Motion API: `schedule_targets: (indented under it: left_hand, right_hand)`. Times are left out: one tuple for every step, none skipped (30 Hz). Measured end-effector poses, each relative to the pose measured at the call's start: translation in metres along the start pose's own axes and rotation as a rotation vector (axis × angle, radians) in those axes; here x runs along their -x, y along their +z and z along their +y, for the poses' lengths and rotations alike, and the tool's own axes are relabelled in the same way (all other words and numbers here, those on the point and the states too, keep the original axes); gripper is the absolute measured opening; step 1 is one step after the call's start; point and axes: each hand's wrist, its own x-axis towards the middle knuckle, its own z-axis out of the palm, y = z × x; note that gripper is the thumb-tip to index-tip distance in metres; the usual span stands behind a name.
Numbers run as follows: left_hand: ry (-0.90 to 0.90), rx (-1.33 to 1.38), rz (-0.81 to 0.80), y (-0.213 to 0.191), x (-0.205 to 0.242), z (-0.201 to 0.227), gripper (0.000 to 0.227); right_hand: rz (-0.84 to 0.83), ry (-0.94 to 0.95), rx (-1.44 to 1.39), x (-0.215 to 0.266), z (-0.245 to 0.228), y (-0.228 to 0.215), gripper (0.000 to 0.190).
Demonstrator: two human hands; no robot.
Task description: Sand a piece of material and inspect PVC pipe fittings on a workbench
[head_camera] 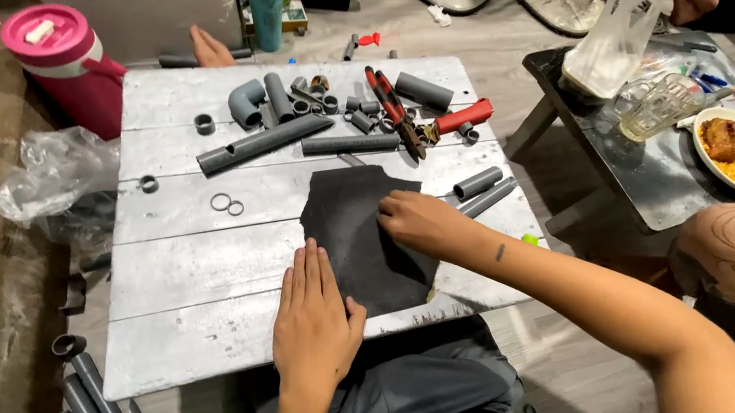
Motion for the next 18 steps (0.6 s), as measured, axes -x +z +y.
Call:
schedule_targets:
  left_hand:
    - [0.001,-0.004,0.009,0.001,0.001,0.0,0.074]
    - [0.003,-0.02,-0.002,0.002,0.001,0.0,0.075]
    - [0.007,-0.038,-0.012,0.002,0.001,-0.001,0.076]
    - [0.011,-0.045,-0.001,0.006,0.005,0.0,0.076]
    - [0.01,-0.059,-0.023,0.008,0.003,-0.002,0.078]
    - [0.008,-0.073,-0.045,0.01,0.001,-0.003,0.079]
    - [0.022,-0.086,-0.026,0.01,0.0,-0.004,0.079]
    - [0.026,-0.103,0.003,0.012,-0.002,-0.005,0.079]
    - [0.03,-0.114,0.012,0.013,0.003,-0.005,0.08]
    - [0.046,-0.121,0.012,0.011,0.005,-0.006,0.08]
    - [0.064,-0.137,0.012,0.01,0.005,-0.006,0.079]
    - [0.081,-0.154,0.013,0.01,0.004,-0.007,0.079]
    - [0.084,-0.157,0.009,0.01,0.003,-0.007,0.079]
    - [0.068,-0.092,0.017,0.012,0.002,-0.008,0.08]
    - [0.05,-0.025,0.02,0.013,0.003,-0.008,0.082]
    - [0.051,-0.027,0.01,0.011,0.001,-0.007,0.082]
    - [0.046,-0.066,-0.006,0.009,0.001,-0.005,0.081]
    - [0.04,-0.105,-0.021,0.007,0.0,-0.005,0.08]
  right_hand:
    - [0.007,-0.002,0.007,0.01,-0.004,-0.004,0.02]
    - [-0.027,0.0,-0.031,0.02,-0.008,-0.009,0.014]
    - [-0.057,0.005,-0.068,0.029,-0.012,-0.012,0.011]
    - [-0.046,0.004,-0.06,0.04,-0.024,-0.012,0.011]
    - [-0.032,-0.023,-0.078,0.046,-0.033,-0.011,0.006]
    - [-0.018,-0.051,-0.096,0.053,-0.041,-0.011,0.011]
    - [0.002,-0.044,-0.079,0.047,-0.052,-0.024,0.011]
    - [0.044,-0.101,-0.136,0.041,-0.061,-0.036,0.011]
    - [0.075,-0.152,-0.209,0.04,-0.078,-0.046,0.013]
    - [0.086,-0.139,-0.208,0.032,-0.085,-0.042,0.013]
    - [0.118,-0.146,-0.095,0.022,-0.087,-0.039,0.016]
    - [0.15,-0.152,0.017,0.012,-0.089,-0.036,0.021]
    - [0.153,-0.148,0.013,0.0,-0.08,-0.025,0.021]
    - [0.164,-0.147,0.034,-0.012,-0.07,-0.013,0.017]
    - [0.172,-0.145,0.051,-0.024,-0.063,0.0,0.016]
    - [0.172,-0.14,0.042,-0.031,-0.047,0.011,0.016]
    - [0.175,-0.108,0.056,-0.036,-0.033,0.022,0.015]
    - [0.178,-0.075,0.071,-0.042,-0.02,0.035,0.015]
